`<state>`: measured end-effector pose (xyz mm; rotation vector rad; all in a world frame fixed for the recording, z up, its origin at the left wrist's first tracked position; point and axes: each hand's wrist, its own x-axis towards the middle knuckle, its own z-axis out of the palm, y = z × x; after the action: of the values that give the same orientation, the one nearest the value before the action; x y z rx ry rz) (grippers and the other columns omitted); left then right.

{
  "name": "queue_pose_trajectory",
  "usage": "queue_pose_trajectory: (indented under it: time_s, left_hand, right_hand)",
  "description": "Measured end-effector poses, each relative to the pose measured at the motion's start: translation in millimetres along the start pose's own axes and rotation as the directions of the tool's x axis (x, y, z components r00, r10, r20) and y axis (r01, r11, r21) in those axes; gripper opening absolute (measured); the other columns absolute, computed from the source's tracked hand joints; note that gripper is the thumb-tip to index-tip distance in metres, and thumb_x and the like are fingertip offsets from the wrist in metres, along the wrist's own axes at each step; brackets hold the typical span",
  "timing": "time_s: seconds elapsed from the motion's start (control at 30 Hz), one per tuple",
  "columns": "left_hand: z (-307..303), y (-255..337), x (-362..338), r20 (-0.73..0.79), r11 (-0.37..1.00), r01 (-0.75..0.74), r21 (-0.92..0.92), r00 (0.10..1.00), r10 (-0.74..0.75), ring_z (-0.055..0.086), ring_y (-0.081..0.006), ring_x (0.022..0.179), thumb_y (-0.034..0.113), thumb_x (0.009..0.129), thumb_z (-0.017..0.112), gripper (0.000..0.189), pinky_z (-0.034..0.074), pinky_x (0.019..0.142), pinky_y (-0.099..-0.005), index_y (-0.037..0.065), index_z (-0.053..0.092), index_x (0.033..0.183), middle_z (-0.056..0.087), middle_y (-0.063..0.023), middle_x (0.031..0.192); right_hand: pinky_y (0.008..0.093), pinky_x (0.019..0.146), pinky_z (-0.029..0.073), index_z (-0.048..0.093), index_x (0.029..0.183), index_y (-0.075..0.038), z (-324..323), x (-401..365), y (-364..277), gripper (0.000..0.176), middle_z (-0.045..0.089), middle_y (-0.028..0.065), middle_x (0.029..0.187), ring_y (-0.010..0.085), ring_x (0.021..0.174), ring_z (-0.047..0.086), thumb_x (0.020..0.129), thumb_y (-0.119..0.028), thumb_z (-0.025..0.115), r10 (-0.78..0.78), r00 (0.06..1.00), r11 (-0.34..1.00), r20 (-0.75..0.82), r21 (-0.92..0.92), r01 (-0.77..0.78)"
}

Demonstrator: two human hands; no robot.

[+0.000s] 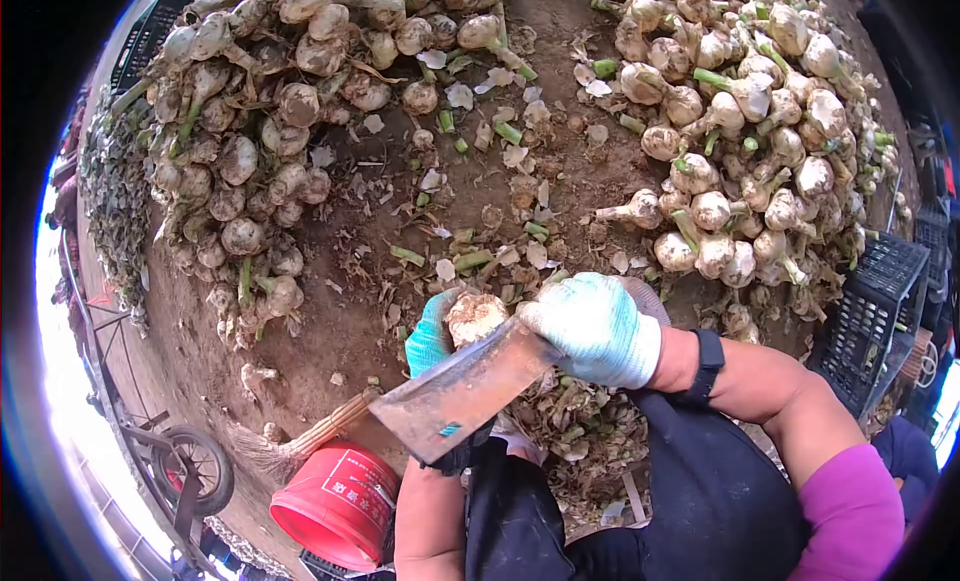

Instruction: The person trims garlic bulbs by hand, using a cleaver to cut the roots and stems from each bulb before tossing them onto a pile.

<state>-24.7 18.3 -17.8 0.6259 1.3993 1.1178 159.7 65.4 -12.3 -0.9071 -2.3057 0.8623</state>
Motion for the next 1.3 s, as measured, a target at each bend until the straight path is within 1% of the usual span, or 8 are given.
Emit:
queue_pose_trajectory:
  time_s: [0.23,0.33,0.53,0.67,0.73,0.8,1.13,1.3]
  left_hand:
    - [20,41,-21,0.199,0.961,-0.055,0.271,0.980,0.000,0.057,-0.0126,0.082,0.022,0.052,0.076,0.061,0.046,0.076,-0.0274,-0.001,0.053,0.104,0.061,-0.0066,0.090]
    - [13,36,-9,0.085,0.976,0.019,0.218,0.996,-0.038,0.057,-0.0133,0.086,0.021,0.052,0.077,0.065,0.046,0.078,-0.0283,-0.002,0.052,0.107,0.060,-0.0071,0.093]
    - [21,21,3,0.145,0.949,-0.159,0.273,0.982,0.123,0.055,-0.0167,0.094,0.013,0.057,0.077,0.065,0.044,0.084,-0.0306,0.000,0.049,0.114,0.055,-0.0089,0.106]
    - [21,19,0,0.259,0.381,-0.424,0.821,0.873,0.412,0.056,-0.0170,0.088,0.015,0.058,0.078,0.071,0.048,0.078,-0.0298,0.000,0.045,0.119,0.054,-0.0089,0.105]
    - [23,16,-8,-0.020,0.966,0.150,0.210,0.989,-0.149,0.057,-0.0156,0.081,0.017,0.067,0.074,0.069,0.051,0.070,-0.0266,-0.001,0.038,0.124,0.056,-0.0077,0.100]
    - [18,23,-1,0.132,0.934,0.307,-0.185,0.949,-0.286,0.058,-0.0168,0.073,0.037,0.080,0.057,0.054,0.051,0.067,-0.0285,0.000,0.045,0.117,0.057,-0.0081,0.096]
    - [-1,10,10,-0.108,0.983,0.156,-0.094,0.980,-0.166,0.057,-0.0198,0.066,0.007,0.063,0.059,0.041,0.048,0.058,-0.0293,-0.004,0.051,0.101,0.059,-0.0117,0.085]
    - [-20,36,26,-0.181,0.996,-0.041,-0.074,0.983,0.027,0.060,-0.0215,0.077,0.007,0.066,0.061,0.044,0.051,0.069,-0.0310,-0.006,0.049,0.106,0.059,-0.0139,0.088]
  right_hand:
    - [0.0371,0.051,0.049,0.058,0.075,-0.002,10,-9,57,0.015,0.059,0.0164,0.064,0.0322,0.056,0.059,0.071,-0.016,0.060,0.580,0.799,0.809,0.158,-0.234,-0.540]
    - [0.0276,0.050,0.048,0.060,0.083,-0.003,-11,-1,25,0.024,0.061,0.0050,0.064,0.0135,0.055,0.058,0.073,-0.023,0.068,0.810,0.568,0.397,0.146,0.576,-0.715]
    - [0.0237,0.057,0.044,0.061,0.088,0.000,-3,14,10,0.026,0.059,0.0024,0.071,0.0068,0.063,0.052,0.074,-0.022,0.069,0.582,0.522,-0.163,0.624,0.718,-0.676]
    - [0.0265,0.058,0.045,0.061,0.089,0.000,3,17,4,0.028,0.060,0.0016,0.072,0.0089,0.063,0.053,0.073,-0.020,0.069,0.653,0.612,0.010,0.446,0.803,-0.596]
    - [0.0280,0.058,0.046,0.061,0.089,-0.002,3,19,-2,0.026,0.060,0.0044,0.071,0.0127,0.061,0.054,0.070,-0.018,0.070,0.622,0.768,0.466,0.151,0.717,-0.518]
    - [0.0291,0.060,0.047,0.060,0.089,-0.007,7,14,1,0.024,0.059,0.0112,0.071,0.0245,0.063,0.058,0.068,-0.015,0.069,0.466,0.883,0.750,0.058,0.504,-0.429]
    - [0.0365,0.057,0.048,0.059,0.084,-0.008,-4,17,19,0.015,0.059,0.0127,0.074,0.0298,0.066,0.059,0.071,-0.014,0.060,0.201,0.962,0.971,-0.186,0.169,-0.170]
    - [0.0338,0.059,0.048,0.060,0.086,-0.006,8,-18,57,0.023,0.060,0.0151,0.069,0.0277,0.063,0.059,0.072,-0.024,0.062,0.700,0.707,0.690,0.101,0.158,-0.706]
